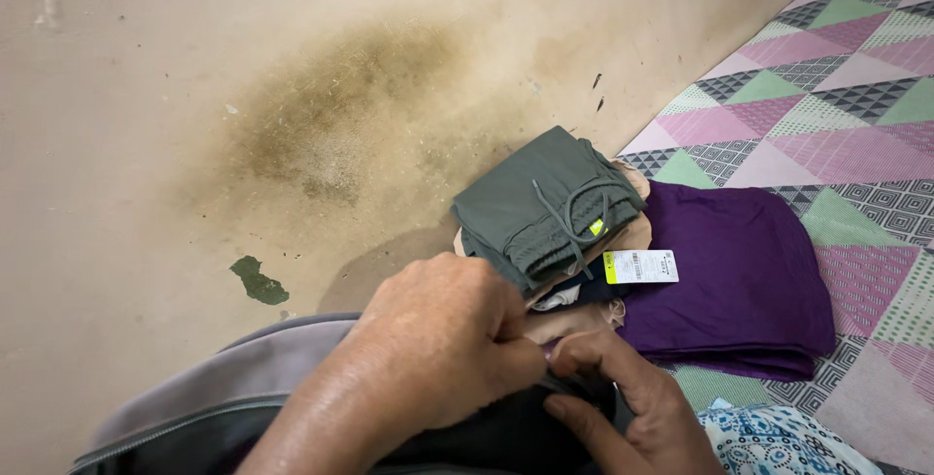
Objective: The person unzips and rezips the front and main compartments of a backpack lying on a bed, working the zipper pulls with both hands and pressing the pockets flat. Folded clothes and bottles sit on a small side table and the bed beside the bag.
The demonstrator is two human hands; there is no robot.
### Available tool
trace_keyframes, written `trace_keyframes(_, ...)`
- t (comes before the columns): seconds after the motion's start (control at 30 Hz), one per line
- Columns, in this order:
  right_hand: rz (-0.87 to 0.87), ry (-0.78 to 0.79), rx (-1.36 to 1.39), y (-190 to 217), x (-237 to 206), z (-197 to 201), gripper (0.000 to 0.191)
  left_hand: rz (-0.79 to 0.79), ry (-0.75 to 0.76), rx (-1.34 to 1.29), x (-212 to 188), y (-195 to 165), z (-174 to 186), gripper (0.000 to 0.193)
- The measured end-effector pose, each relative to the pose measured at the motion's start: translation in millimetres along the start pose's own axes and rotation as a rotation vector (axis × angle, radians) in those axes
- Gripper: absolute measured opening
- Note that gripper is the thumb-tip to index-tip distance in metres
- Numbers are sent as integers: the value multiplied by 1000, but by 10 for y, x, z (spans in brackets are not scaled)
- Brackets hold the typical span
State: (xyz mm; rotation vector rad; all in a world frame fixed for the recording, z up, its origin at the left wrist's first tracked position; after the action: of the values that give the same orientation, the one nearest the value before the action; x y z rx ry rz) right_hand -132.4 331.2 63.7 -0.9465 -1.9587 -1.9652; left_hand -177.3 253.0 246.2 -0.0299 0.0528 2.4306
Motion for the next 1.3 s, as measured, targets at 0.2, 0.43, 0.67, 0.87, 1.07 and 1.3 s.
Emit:
trace_keyframes(0.2,150,33,23,224,5,14,31,-36,45,31,21,-65,-81,23)
trace_keyframes(0.43,57,187,176,330,142,-44,31,-35,89,107,17,-138,-101,22)
trace_keyframes(0.67,-204,211,210,86,100,-31,11,-45,79,183,-7,-278,-142,28)
trace_keyframes(0.87,-344,76,490,-45,30,-69,43,-118,93,278,-48,-441,-368,25)
trace_keyframes(1.07,-348,3,386,-115,24,-1,40,-214,94,466,-23,-562,-586,18)
trace_keyframes(1.3,-281,51,323,15,53,58,33,-287,69,370,-21,-484,-466,19)
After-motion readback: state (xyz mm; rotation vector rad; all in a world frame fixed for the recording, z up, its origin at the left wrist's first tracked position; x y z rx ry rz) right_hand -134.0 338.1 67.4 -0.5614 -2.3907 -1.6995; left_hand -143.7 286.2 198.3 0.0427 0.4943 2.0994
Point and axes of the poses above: each hand's wrist, its own x-axis towards the middle knuckle, its own z-axis out of the back of the hand, y = z × x, the point moved 8 cm from there along x, towards the middle knuckle, and after that the axes turned 4 degrees about -y, right-handed, at the moved point
